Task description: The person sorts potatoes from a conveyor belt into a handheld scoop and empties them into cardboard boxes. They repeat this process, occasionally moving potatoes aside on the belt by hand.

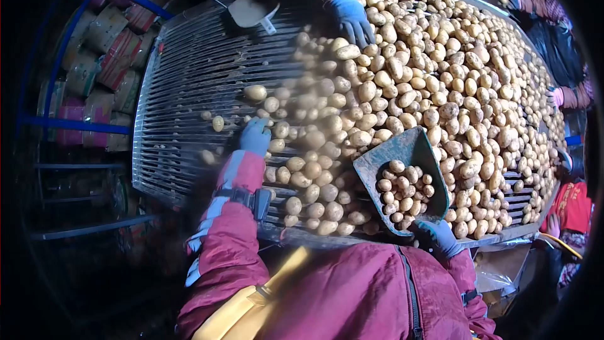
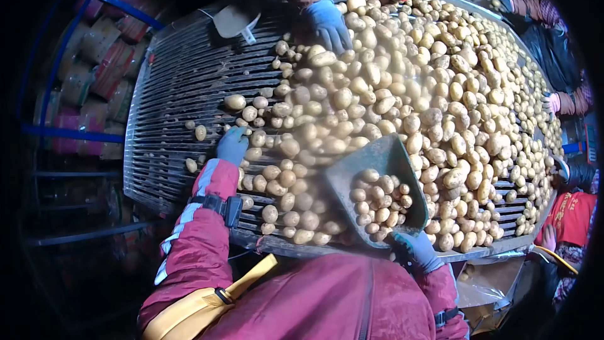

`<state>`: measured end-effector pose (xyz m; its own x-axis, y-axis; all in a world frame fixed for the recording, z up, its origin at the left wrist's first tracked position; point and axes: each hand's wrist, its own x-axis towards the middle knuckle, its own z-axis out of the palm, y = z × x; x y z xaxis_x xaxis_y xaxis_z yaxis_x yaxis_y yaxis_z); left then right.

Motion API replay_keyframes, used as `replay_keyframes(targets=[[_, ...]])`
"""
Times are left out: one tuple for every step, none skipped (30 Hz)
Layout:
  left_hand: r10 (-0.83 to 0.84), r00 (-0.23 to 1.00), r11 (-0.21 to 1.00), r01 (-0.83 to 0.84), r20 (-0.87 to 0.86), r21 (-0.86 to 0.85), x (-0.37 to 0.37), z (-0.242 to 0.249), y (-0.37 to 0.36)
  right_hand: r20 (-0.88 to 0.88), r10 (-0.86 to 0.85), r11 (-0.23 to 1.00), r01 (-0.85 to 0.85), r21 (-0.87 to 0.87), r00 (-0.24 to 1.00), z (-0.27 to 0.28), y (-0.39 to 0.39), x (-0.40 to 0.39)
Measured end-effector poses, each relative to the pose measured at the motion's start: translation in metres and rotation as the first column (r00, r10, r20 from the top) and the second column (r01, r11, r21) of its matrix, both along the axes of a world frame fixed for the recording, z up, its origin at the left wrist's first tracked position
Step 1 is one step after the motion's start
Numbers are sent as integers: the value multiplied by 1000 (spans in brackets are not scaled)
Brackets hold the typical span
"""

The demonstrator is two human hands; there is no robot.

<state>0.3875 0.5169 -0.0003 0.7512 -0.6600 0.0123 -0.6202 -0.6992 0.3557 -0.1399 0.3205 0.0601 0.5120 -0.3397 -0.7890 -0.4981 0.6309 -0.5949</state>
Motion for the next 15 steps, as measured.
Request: replay_keyframes(targets=[[-61, 992, 997, 55, 114, 55, 0, -3, -6, 18, -10, 1000, 10, -6, 1000, -1, 1, -1], [-5, 995, 994, -6, 104, 105, -1, -6, -9, -7, 1, 1000, -1, 5, 1000, 0, 0, -1], [0, 993, 993, -14, 119, 121, -4, -7, -9, -29, 17, 1000, -16, 17, 999, 4, -1, 2], [5, 990, 991, -24, 138, 135, -5, -6, -9, -47, 33, 999, -32, 28, 998, 6, -2, 6], [6, 987, 989, -29, 158, 146, -5, -5, -11, 7, 70, 997, -70, -25, 998, -2, -2, 2], [23, 991, 989, -42, 134, 143, -6, -3, -16, 57, 106, 991, -101, -83, 993, -20, -1, -8], [42, 993, 988, -57, 107, 142, -7, -3, -19, 90, 126, 986, -114, -123, 988, -29, 0, -14], [63, 995, 987, -74, 80, 141, -7, -2, -21, 123, 146, 978, -125, -164, 982, -39, 1, -19], [74, 995, 990, -82, 70, 118, -3, -7, -21, 146, 147, 975, -118, -190, 978, -39, 1, -17], [86, 995, 991, -91, 60, 94, 3, -12, -21, 136, 144, 978, -120, -170, 980, -38, 1, -18], [96, 994, 992, -100, 52, 71, 6, -16, -20, 125, 140, 981, -121, -150, 982, -36, 0, -19], [86, 993, 989, -95, 82, 115, 7, -20, -18, 80, 133, 988, -126, -85, 988, -18, -4, -10], [64, 996, 992, -70, 67, 104, 8, -23, -15, 36, 128, 992, -127, -21, 991, -8, -6, -5], [41, 998, 995, -46, 54, 91, 9, -26, -10, 43, 109, 994, -108, -33, 993, -11, -4, -6], [18, 999, 997, -21, 42, 78, 5, -19, -10, 51, 89, 995, -87, -45, 995, -15, -2, -5]])
